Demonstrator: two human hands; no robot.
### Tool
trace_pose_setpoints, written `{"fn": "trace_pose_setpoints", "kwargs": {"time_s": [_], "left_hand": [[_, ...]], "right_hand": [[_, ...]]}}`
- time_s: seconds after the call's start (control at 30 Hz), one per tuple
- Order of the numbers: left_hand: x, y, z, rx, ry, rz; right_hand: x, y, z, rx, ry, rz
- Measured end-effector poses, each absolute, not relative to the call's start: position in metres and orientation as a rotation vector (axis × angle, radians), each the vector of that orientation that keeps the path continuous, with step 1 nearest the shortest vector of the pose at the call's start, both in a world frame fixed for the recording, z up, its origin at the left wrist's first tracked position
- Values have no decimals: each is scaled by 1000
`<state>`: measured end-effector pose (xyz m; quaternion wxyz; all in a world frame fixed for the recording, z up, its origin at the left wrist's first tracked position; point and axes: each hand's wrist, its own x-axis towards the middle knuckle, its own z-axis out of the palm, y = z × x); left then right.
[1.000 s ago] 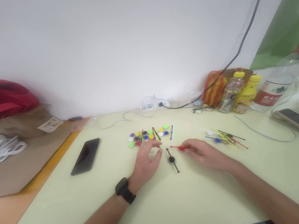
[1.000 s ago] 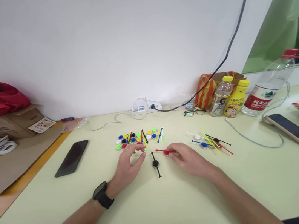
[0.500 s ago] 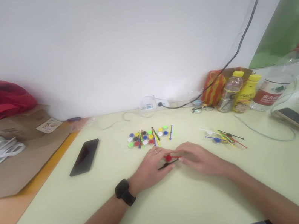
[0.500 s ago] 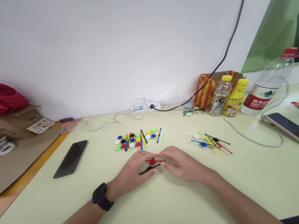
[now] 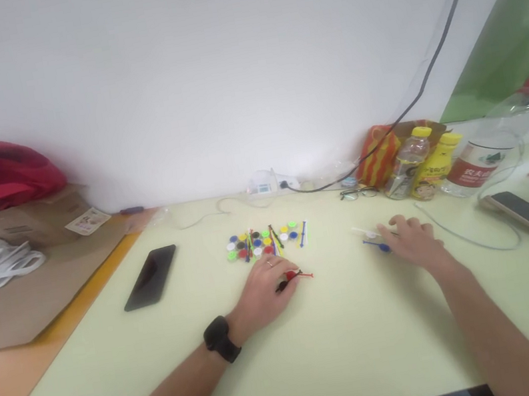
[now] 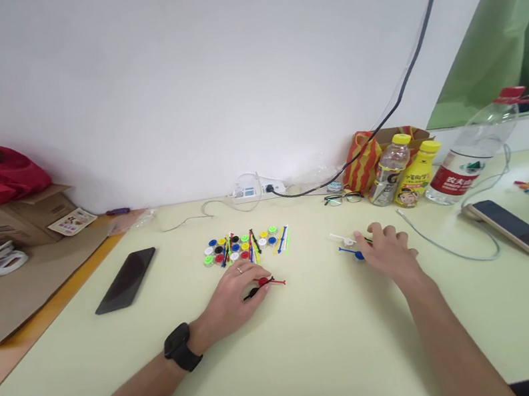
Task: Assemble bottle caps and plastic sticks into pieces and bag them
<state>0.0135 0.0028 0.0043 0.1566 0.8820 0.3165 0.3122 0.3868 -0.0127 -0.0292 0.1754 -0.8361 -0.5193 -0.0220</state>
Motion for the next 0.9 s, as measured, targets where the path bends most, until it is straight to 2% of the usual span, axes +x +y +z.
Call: {"fn": "trace_pose_setpoints", "kwargs": {"time_s": [0.17, 0.37, 0.53, 0.7, 0.9], "left_hand": [[13, 2, 3, 2511, 912, 956], [12, 1, 4, 2493, 906, 969], [13, 0, 6, 2493, 910, 987], [13, -1, 6, 2488, 902, 962], [15, -3, 10, 2491, 902, 989]], "right_hand": [[362, -11, -30, -2283, -1663, 213], [314, -23, -11, -1871, -2048, 366], [302, -35, 5, -1723, -2173, 493], [312, -39, 10, -1723, -2192, 500], [330, -26, 18, -1541, -2059, 324]]}}
